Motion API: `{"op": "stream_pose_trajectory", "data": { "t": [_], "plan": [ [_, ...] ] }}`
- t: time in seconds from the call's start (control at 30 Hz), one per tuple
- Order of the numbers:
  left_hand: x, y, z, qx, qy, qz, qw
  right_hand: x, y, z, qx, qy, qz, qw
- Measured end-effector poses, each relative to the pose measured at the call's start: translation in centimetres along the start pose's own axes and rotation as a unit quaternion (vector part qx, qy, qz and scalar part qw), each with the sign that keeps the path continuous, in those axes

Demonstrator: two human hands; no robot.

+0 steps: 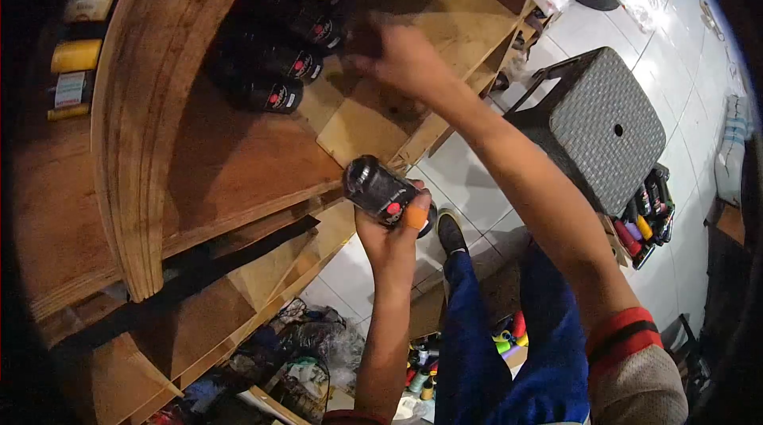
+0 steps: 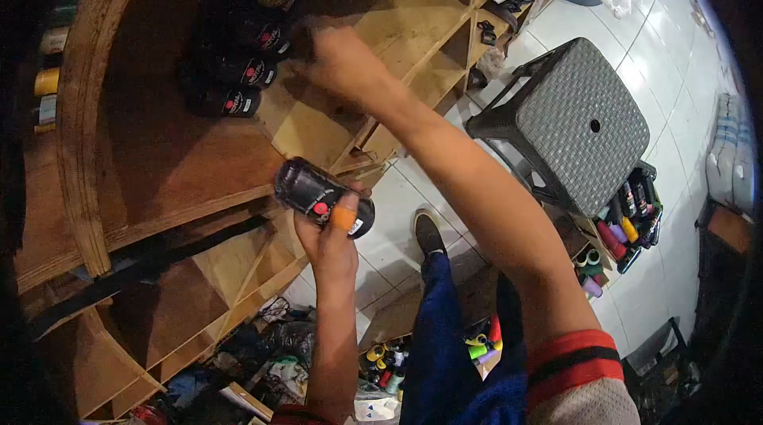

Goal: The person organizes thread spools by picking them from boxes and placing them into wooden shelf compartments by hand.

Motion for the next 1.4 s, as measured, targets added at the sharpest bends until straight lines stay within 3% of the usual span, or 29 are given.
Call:
{"op": "stream_pose_trajectory", "data": {
  "t": [0.03,0.1,0.17,0.2,0.37,0.47,0.5,0.6,0.67,0.73,0.83,0.93,1.13,1.23,1.4],
  "plan": [
    [-0.4,0.2,-0.2,0.009,0.009,0.004,1.000,1.6,0.8,0.7,0.013,-0.071,-0.048,0.996],
    [-1.5,0.1,-0.6,0.016,0.003,-0.004,1.000,6.1,1.5,2.6,-0.190,-0.160,-0.058,0.967],
    [-2.4,0.9,-1.7,0.012,0.006,-0.019,1.000,10.4,1.7,4.3,-0.234,-0.192,-0.070,0.951],
    [-2.7,1.1,-2.1,0.010,0.008,-0.025,1.000,12.0,1.9,4.4,-0.235,-0.231,-0.126,0.936],
    [-4.1,1.5,-5.4,-0.054,-0.080,-0.068,0.993,13.4,-0.1,6.1,-0.084,-0.094,-0.017,0.992],
    [-4.9,1.6,-5.9,-0.101,-0.091,-0.096,0.986,11.9,0.6,6.1,-0.091,-0.092,-0.032,0.991],
    [-5.3,2.1,-6.3,-0.081,-0.088,-0.108,0.987,11.1,0.6,6.3,-0.119,-0.114,-0.077,0.983],
    [-5.8,3.2,-6.6,-0.052,-0.054,-0.137,0.988,7.9,0.7,6.4,-0.152,-0.103,-0.073,0.980],
    [-5.8,2.8,-5.4,-0.081,-0.002,-0.147,0.986,4.4,0.8,5.7,-0.036,-0.095,-0.094,0.990],
    [-5.2,2.5,-5.4,-0.069,-0.010,-0.140,0.988,1.3,0.7,5.2,-0.059,0.011,-0.029,0.998],
    [-4.7,2.0,-5.2,-0.102,-0.028,-0.143,0.984,-3.4,2.1,2.4,0.022,0.126,0.053,0.990],
    [-3.9,1.7,-4.8,-0.112,-0.033,-0.134,0.984,-5.8,1.9,0.1,0.125,0.024,0.078,0.989],
    [-3.5,0.7,-3.5,-0.144,-0.037,-0.122,0.981,-5.6,2.1,-0.3,0.072,0.019,0.009,0.997],
    [-3.4,0.5,-3.5,-0.117,-0.033,-0.111,0.986,-5.8,2.4,-0.7,0.071,-0.029,-0.043,0.996],
    [-3.4,0.8,-3.8,-0.147,-0.041,-0.124,0.980,-6.0,2.0,-0.9,0.136,-0.021,-0.041,0.990]
  ]
}}
Point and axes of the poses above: each hand's wrist, its own x-axis away from the middle knuckle, its own z-axis out of the back of the hand, y = z × x, the point moved 7 cm from there along -x, towards the middle knuckle, and after that the axes turned 12 degrees about -z, right-handed, at the moved point
